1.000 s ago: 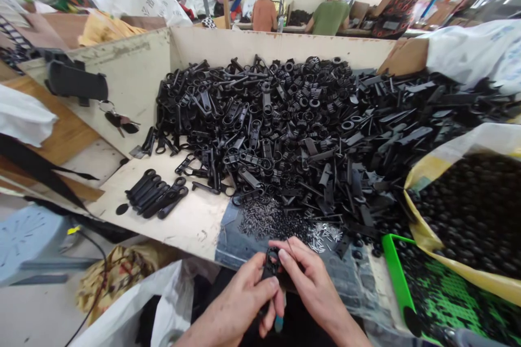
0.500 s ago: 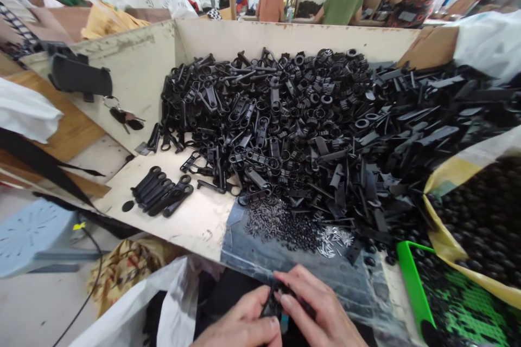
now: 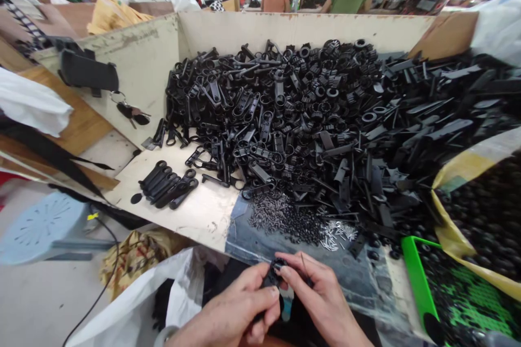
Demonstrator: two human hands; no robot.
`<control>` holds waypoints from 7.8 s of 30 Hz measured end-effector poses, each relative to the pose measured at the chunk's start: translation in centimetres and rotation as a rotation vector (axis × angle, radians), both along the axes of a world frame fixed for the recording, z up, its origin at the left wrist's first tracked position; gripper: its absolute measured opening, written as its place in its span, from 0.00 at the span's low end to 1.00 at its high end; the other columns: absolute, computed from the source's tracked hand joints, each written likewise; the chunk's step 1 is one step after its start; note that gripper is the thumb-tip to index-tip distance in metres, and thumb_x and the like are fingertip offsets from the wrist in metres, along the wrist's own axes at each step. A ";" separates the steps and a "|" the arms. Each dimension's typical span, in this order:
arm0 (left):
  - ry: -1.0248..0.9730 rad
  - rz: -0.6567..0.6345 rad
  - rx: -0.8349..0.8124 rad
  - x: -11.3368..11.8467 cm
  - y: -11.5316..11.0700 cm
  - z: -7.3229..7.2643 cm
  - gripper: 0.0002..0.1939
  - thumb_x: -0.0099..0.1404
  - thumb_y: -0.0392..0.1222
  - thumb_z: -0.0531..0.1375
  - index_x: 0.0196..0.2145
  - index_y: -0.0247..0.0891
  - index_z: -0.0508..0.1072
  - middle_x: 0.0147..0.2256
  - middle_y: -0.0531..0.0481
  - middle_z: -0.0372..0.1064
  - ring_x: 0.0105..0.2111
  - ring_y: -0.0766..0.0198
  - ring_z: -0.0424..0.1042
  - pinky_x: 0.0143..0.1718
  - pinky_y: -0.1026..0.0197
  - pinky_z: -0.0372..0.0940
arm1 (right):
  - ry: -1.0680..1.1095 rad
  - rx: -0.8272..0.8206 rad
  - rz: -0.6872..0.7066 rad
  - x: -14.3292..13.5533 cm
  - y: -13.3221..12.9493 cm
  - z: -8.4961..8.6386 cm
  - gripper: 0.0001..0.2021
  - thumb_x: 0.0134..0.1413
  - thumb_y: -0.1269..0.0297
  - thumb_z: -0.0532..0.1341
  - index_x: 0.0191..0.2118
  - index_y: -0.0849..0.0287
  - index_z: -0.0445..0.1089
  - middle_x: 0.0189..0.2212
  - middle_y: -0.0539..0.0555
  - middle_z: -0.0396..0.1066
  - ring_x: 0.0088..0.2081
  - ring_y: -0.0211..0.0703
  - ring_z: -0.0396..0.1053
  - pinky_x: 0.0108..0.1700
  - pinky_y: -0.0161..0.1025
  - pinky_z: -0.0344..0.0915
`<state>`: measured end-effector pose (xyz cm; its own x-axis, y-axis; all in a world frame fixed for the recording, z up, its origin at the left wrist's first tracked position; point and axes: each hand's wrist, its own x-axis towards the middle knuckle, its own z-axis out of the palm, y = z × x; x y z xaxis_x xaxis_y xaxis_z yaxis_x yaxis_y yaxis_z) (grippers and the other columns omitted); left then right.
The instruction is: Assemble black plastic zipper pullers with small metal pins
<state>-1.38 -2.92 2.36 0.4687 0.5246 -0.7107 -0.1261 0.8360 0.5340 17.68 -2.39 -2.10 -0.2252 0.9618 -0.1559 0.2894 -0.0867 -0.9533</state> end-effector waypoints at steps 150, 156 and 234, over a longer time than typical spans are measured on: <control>-0.023 0.247 -0.025 2.2 1.4 -0.2 0.43 0.42 0.33 0.61 0.59 0.36 0.61 0.28 0.55 0.74 0.22 0.71 0.61 0.26 0.64 0.49 | -0.096 0.518 -0.058 0.8 1.7 0.7 0.04 0.64 0.65 0.64 0.41 0.56 0.77 0.27 0.50 0.70 0.24 0.38 0.69 0.25 0.32 0.65; 0.129 0.297 -0.049 2.2 1.2 0.3 0.51 0.43 0.31 0.61 0.66 0.36 0.56 0.49 0.44 0.73 0.24 0.71 0.63 0.29 0.63 0.56 | -0.169 0.591 0.046 0.3 2.1 0.8 0.04 0.66 0.69 0.62 0.42 0.56 0.74 0.29 0.50 0.71 0.28 0.39 0.72 0.31 0.34 0.68; 0.246 0.111 0.447 1.6 2.1 -3.8 0.30 0.63 0.71 0.60 0.40 0.37 0.68 0.19 0.62 0.58 0.15 0.76 0.43 0.16 0.68 0.38 | -0.337 0.373 0.227 0.8 1.2 2.0 0.19 0.71 0.70 0.48 0.50 0.55 0.76 0.38 0.54 0.84 0.36 0.44 0.83 0.38 0.33 0.74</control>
<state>0.23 -0.84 -1.46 0.2400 0.8394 -0.4877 -0.0271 0.5080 0.8609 18.49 -1.20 -0.15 -0.4302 0.8986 0.0864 0.5563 0.3393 -0.7586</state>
